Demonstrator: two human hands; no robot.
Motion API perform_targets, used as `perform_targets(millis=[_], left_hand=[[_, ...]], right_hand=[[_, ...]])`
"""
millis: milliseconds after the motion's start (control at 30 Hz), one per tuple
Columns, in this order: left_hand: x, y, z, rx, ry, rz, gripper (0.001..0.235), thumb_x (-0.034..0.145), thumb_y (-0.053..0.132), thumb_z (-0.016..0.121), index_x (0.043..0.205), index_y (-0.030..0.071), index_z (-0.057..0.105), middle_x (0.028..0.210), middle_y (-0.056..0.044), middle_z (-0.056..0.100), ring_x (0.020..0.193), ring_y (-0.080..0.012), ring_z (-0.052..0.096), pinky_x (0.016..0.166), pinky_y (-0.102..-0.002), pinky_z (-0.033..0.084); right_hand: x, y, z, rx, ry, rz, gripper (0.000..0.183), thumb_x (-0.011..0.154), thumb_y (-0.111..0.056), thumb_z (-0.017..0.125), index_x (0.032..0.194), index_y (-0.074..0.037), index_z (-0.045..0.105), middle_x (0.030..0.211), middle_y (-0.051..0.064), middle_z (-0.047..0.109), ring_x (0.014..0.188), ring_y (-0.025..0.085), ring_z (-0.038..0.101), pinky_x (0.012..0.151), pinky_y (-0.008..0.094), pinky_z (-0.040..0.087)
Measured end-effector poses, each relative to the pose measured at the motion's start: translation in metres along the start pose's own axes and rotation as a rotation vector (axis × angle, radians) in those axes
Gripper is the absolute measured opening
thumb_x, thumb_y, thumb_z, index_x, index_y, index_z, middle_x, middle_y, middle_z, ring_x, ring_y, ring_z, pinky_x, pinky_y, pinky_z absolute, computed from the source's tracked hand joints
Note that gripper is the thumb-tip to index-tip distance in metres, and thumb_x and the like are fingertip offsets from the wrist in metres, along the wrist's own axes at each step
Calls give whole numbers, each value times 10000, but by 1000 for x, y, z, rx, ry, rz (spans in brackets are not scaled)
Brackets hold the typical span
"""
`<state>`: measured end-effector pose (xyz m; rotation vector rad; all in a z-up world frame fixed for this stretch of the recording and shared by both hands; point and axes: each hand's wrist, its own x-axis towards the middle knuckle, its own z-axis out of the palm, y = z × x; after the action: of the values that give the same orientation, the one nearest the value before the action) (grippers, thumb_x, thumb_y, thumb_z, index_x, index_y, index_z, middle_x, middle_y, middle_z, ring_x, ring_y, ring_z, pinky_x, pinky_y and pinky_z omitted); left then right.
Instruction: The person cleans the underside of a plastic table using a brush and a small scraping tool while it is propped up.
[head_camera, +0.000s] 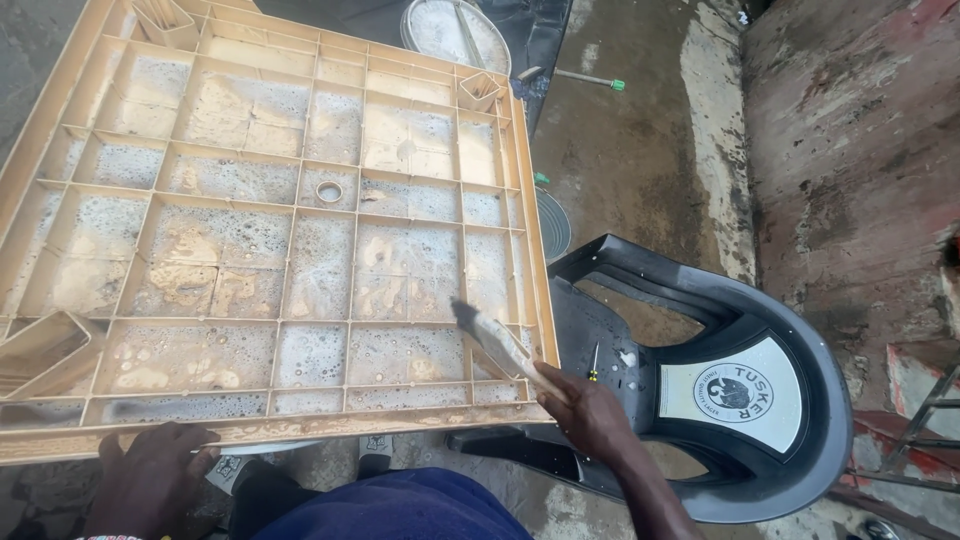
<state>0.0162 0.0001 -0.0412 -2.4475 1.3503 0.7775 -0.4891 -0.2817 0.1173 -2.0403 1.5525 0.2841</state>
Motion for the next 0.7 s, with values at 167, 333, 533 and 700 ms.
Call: perform_targets(millis=[167, 333, 533, 700], left_hand=[[0, 4, -7, 45, -80, -29, 380, 1023, 626, 402, 1313, 579, 643, 1398, 234, 671, 1473, -29, 531, 1371, -502, 182], [22, -2, 8, 85, -138, -65, 387, 999, 683, 432, 1323, 621, 635, 1449, 249, 660, 1507, -34, 532, 1368, -564, 160], [-4, 4, -10, 0, -30, -41, 405, 1004, 646, 454, 1302, 525, 700, 1475, 249, 660, 1528, -62, 498, 1393, -549, 148], [12, -7, 6, 38, -50, -41, 371, 982, 620, 456, 1268, 594, 691, 1420, 279, 682, 1476, -10, 538, 1373, -522, 172]], right_hand=[[29, -1, -35, -73, -90, -34, 515, 1012, -480, 586, 1523, -411, 574, 1545, -28, 628, 967, 207, 798, 899, 411, 625], [44, 11, -44, -65, -123, -92, 514, 1032, -404, 602, 1543, -360, 575, 1401, 33, 748, 854, 212, 772, 728, 355, 612], [70, 14, -60, -392, -116, -268, 511, 1071, -383, 493, 1582, -389, 481, 1177, 12, 783, 1500, 308, 503, 1264, 571, 388], [78, 4, -65, -305, -109, -260, 407, 1060, -331, 580, 1461, -347, 646, 1374, -26, 749, 686, 122, 707, 565, 229, 545]])
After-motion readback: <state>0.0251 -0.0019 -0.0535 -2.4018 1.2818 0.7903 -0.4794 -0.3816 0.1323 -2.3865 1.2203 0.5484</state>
